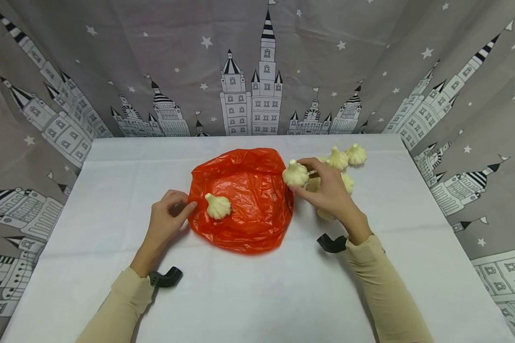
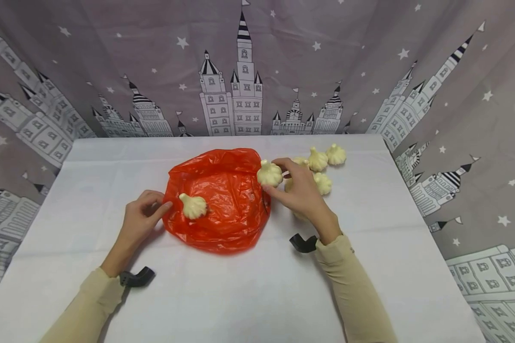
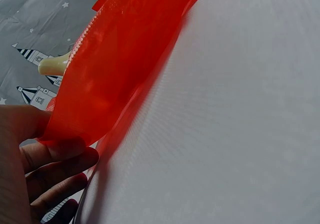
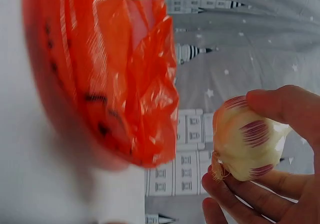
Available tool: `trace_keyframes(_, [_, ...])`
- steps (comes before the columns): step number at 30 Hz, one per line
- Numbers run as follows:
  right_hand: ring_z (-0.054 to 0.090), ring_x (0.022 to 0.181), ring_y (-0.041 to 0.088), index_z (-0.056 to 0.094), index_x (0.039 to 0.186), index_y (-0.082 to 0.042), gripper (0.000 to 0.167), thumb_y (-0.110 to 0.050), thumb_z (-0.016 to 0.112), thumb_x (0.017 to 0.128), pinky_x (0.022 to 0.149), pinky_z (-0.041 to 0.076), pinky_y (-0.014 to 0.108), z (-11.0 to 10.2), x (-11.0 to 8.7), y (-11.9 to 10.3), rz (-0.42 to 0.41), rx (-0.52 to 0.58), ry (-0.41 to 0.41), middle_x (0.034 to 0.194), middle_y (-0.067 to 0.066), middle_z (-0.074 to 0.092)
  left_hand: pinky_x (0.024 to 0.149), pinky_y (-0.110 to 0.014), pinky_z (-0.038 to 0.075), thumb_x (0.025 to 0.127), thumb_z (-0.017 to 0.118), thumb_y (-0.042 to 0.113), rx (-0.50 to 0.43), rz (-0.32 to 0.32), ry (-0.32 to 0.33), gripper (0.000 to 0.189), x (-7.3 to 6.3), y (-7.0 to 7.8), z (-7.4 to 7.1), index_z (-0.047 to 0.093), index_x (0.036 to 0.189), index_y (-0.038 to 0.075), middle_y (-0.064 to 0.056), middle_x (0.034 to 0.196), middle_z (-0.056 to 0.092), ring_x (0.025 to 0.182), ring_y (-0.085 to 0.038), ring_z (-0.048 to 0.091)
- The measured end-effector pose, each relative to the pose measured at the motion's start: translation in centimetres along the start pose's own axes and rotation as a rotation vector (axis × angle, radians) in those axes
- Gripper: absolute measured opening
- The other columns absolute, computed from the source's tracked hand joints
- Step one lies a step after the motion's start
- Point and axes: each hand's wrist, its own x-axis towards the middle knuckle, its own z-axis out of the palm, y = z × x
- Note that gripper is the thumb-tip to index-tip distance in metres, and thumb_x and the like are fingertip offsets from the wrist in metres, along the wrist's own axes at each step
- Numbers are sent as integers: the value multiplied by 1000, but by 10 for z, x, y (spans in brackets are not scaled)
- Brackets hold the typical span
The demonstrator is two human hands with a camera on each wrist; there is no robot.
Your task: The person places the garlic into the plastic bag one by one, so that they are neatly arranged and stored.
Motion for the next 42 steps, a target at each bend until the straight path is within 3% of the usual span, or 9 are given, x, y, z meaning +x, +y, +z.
trace_keyframes(16, [73,103,29,63,138,-14,58,-32,85,88,88,60,48,42,29,-27,25,53,-92,129,6,72,90,-7,48,96,77,12,34,-8,4,10,0,2,-2,73,91,5,-9,103,68,97,-6,58])
trace_keyframes(25, [70,112,26,59,142,-11,63,-36,84,90,98,58,47,60,44,-38,23,78,-132,133,5,69,90,-8,48,97,77,12,25,1,8,10,0,0,-1,73,91,5,-9,102,69,97,-7,58])
trace_keyframes(42, [68,114,23,59,143,-10,64,-36,83,91,101,56,48,76,68,-49,-7,106,-179,132,6,69,89,-9,49,95,78,9,2,6,5,9,0,0,-1,72,89,6,-9,101,68,97,-7,58])
